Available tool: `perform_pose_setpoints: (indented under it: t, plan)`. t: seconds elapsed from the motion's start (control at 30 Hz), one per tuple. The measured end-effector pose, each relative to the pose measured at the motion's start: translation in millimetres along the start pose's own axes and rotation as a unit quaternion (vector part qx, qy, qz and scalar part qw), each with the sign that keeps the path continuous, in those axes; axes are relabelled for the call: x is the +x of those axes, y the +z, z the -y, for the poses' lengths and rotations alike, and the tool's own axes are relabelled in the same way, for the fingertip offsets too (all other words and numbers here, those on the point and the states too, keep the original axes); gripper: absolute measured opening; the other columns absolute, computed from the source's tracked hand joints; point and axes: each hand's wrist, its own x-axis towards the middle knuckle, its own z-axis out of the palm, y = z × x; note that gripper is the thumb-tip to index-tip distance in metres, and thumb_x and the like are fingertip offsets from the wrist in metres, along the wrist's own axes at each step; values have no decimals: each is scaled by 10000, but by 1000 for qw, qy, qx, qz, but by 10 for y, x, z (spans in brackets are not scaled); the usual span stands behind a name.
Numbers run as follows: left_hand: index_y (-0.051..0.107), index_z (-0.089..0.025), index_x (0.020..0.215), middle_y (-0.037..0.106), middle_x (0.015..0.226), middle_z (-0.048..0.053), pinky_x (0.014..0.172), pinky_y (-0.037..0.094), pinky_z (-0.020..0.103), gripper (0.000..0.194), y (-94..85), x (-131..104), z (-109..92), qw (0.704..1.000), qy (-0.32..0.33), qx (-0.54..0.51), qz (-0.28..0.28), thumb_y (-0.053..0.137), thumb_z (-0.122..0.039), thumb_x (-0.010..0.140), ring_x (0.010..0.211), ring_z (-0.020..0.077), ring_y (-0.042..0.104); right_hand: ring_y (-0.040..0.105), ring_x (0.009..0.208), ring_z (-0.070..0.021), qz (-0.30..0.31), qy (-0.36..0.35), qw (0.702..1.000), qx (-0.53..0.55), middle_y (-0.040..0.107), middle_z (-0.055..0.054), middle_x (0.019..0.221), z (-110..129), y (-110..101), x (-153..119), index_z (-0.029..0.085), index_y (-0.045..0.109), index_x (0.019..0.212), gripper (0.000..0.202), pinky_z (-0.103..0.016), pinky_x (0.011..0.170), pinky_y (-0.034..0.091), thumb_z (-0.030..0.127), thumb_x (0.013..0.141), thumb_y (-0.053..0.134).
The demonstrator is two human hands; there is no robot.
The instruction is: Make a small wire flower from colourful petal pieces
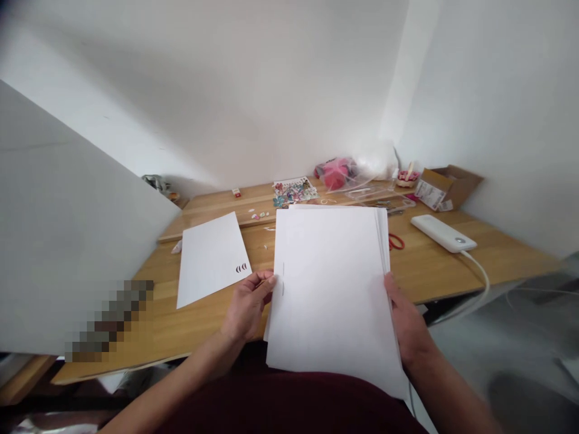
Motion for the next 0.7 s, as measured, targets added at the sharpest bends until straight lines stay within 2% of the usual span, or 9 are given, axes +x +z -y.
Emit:
perform_pose_setpoints:
  t: [0.1, 0.2, 0.37, 0.5, 0.6, 0.7]
  plan:
    - [641, -185, 747, 565, 676, -15, 556, 386, 217, 237, -4, 2, -3, 1000, -7, -17, 13, 784, -370, 711, 569, 78, 471, 726, 702, -258, -77, 48, 995, 29, 738, -28, 714, 25, 50, 8, 254, 726, 983, 262, -401, 700, 635, 369, 921, 500]
    - [621, -180, 740, 540, 656, -23, 533, 374, 209, 250, -14, 8, 10, 998, -29, -47, 31, 787, -364, 711, 547, 73, 455, 726, 723, -256, -94, 51, 994, 32, 734, -21, 698, 43, 102, -7, 248, 729, 981, 257, -384, 688, 637, 370, 916, 512]
    - [595, -167, 729, 558, 678, -25, 573, 426, 190, 267, -30, 28, 69, 992, -67, -103, 32, 807, -327, 697, 583, 70, 498, 722, 822, -265, -69, -1, 998, 8, 751, -20, 777, -5, 98, -5, 217, 722, 1043, 295, -375, 739, 623, 419, 850, 628]
    - [597, -153, 733, 567, 676, -26, 574, 441, 176, 258, -28, 32, 96, 990, -72, -114, 29, 807, -300, 703, 578, 61, 505, 708, 903, -263, -31, -27, 999, -3, 758, -19, 852, -11, 88, 13, 211, 721, 1056, 337, -359, 778, 605, 437, 813, 665]
    - [628, -162, 818, 615, 753, -15, 596, 463, 177, 245, -19, 19, 92, 993, -60, -104, 16, 800, -301, 715, 631, 71, 556, 695, 953, -251, -17, -78, 996, -45, 758, -14, 881, 27, 87, 13, 208, 737, 1008, 287, -316, 801, 587, 380, 782, 697]
    - [650, -188, 951, 666, 874, 8, 654, 499, 204, 289, -1, 6, 71, 994, -45, -100, 10, 775, -345, 744, 740, 105, 619, 698, 931, -260, 4, -104, 989, -105, 757, -31, 918, 47, 64, 20, 181, 726, 1031, 347, -314, 759, 586, 363, 736, 735]
